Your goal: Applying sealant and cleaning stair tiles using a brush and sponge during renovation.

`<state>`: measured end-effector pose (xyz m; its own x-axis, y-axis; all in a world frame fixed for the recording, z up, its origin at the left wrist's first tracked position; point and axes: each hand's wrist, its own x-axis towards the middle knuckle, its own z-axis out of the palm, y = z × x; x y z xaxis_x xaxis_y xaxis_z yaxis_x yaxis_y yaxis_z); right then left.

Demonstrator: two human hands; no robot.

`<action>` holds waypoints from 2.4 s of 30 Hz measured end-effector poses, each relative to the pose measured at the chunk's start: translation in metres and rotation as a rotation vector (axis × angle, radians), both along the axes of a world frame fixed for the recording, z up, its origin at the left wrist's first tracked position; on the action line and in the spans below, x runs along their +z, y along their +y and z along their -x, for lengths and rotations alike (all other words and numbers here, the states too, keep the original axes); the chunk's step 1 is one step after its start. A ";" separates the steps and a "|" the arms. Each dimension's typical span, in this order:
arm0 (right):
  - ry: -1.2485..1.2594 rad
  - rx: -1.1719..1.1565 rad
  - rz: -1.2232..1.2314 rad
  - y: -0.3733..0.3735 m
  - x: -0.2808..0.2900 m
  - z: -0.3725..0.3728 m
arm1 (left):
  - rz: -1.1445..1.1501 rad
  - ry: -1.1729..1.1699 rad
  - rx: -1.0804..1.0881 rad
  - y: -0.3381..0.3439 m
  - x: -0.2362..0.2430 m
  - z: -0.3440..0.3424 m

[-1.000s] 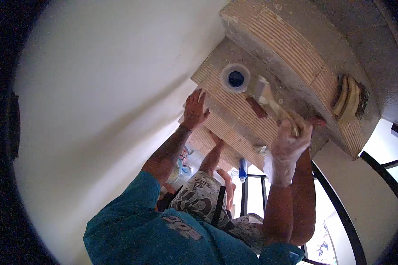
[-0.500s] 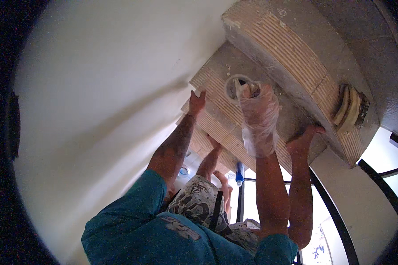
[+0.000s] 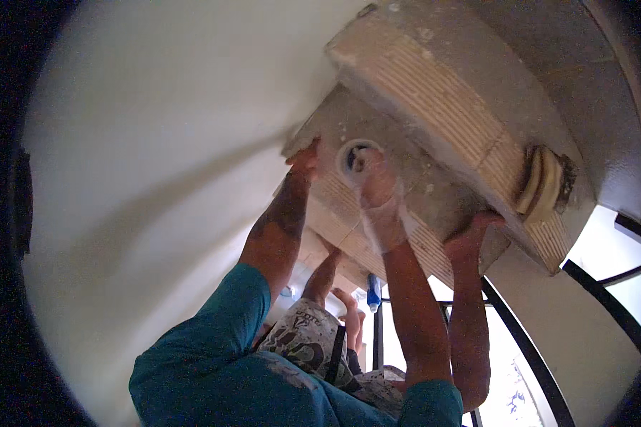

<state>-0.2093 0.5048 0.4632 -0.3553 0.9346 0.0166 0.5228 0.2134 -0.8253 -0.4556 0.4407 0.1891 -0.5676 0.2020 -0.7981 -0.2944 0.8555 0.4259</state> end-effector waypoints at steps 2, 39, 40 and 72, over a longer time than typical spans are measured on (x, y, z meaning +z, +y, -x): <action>-0.177 0.042 -0.296 -0.003 -0.042 -0.021 | 0.049 -0.059 0.067 0.024 0.014 -0.042; 0.522 -0.983 -0.230 0.202 0.086 -0.082 | 0.055 0.019 0.217 -0.020 0.033 -0.056; 0.196 -0.780 -0.346 0.206 0.084 -0.073 | 0.057 0.017 0.216 -0.017 0.040 -0.061; 0.984 -0.793 0.202 0.198 0.112 -0.058 | 0.280 -0.085 0.054 -0.017 0.068 -0.038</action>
<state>-0.1511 0.7027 0.5748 0.3790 0.9005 -0.2130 -0.3980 -0.0491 -0.9161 -0.4180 0.4233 0.2575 -0.4999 -0.0618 -0.8639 -0.3675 0.9183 0.1470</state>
